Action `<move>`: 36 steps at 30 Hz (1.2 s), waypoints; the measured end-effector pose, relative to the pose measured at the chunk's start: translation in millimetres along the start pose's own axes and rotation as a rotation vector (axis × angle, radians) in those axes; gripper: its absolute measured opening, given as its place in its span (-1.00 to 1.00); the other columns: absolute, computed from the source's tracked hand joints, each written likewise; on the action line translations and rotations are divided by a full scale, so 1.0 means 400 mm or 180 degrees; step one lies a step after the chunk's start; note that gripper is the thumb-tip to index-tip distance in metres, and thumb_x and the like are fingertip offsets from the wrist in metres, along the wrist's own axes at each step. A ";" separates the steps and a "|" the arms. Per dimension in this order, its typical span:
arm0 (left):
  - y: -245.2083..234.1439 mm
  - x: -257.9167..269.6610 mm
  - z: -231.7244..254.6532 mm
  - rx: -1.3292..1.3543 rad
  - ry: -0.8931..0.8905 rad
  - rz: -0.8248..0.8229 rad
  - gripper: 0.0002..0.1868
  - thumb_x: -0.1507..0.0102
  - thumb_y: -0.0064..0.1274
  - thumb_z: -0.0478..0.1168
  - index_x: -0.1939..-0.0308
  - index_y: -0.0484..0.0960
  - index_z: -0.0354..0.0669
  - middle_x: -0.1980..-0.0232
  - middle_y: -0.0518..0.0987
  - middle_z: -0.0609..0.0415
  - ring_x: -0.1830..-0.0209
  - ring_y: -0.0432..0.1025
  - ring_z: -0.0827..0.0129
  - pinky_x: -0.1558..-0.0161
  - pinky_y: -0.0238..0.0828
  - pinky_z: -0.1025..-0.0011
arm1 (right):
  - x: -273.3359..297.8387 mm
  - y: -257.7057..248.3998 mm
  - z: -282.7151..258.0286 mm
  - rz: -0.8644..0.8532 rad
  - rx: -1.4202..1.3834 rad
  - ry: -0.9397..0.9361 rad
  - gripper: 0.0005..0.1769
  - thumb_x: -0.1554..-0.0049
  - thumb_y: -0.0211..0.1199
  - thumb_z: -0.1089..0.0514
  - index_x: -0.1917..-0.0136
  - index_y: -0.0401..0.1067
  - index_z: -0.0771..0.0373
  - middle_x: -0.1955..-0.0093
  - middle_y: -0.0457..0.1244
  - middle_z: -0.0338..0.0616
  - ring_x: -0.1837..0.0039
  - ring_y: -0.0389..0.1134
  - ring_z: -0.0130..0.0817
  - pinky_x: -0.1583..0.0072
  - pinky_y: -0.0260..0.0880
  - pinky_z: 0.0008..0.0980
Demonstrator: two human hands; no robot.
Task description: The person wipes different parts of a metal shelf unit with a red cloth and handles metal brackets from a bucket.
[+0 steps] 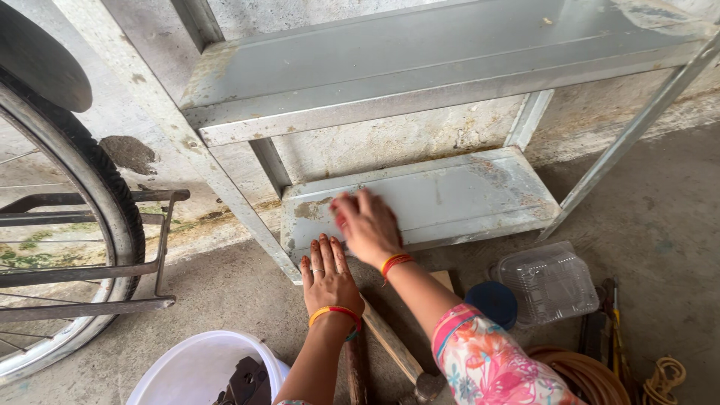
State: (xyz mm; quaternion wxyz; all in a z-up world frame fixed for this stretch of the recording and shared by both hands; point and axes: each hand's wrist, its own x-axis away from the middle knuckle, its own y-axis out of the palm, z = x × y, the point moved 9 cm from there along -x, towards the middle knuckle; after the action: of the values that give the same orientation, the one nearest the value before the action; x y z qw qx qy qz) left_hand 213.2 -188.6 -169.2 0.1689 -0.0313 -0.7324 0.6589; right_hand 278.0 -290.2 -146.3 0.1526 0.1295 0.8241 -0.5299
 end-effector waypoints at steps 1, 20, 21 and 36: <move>-0.003 -0.001 -0.001 -0.0043 0.0030 0.0057 -0.02 -0.24 -0.10 -0.21 -0.60 -0.36 -0.27 -0.69 -0.36 -0.07 -0.68 -0.43 0.15 -0.55 -0.48 0.12 | -0.010 -0.013 0.029 0.0064 0.0155 0.0278 -0.57 -0.15 0.27 0.15 -0.29 0.34 -0.04 -0.28 0.15 0.00 -0.24 0.28 -0.04 -0.20 0.39 -0.06; -0.022 -0.011 0.001 -0.0191 0.0040 -0.0130 0.02 -0.25 -0.05 -0.18 -0.59 -0.38 -0.34 -0.69 -0.34 -0.10 -0.65 -0.32 0.10 -0.51 -0.31 0.12 | -0.084 -0.032 0.127 0.0866 0.0788 0.0575 -0.40 -0.05 0.35 0.10 -0.34 0.27 -0.04 -0.37 0.03 0.18 -0.36 0.16 0.21 -0.26 0.30 0.20; -0.019 -0.018 0.006 -0.0232 0.0046 -0.0180 0.03 -0.25 -0.04 -0.17 -0.60 -0.39 -0.35 -0.69 -0.34 -0.11 -0.65 -0.30 0.09 -0.50 -0.28 0.12 | -0.079 -0.047 0.128 0.1139 0.0983 0.0514 -0.42 -0.02 0.36 0.09 -0.30 0.30 -0.05 -0.38 0.03 0.21 -0.38 0.15 0.25 -0.26 0.29 0.26; -0.035 -0.057 0.007 0.0064 -0.0148 -0.0541 0.35 -0.16 0.20 0.17 -0.61 -0.52 -0.20 -0.71 -0.51 0.01 -0.69 -0.57 0.15 -0.54 -0.58 -0.14 | -0.082 -0.068 0.214 0.0908 0.1007 0.0506 -0.43 -0.05 0.29 0.07 -0.33 0.27 0.00 -0.35 0.05 0.19 -0.36 0.14 0.23 -0.42 0.12 0.16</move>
State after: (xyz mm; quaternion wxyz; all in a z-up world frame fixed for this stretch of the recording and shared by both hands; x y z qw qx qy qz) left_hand 236.3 -199.0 -160.2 0.2075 0.0480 -0.7295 0.6500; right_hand 307.8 -381.1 -144.2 0.1383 0.3084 0.7135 -0.6137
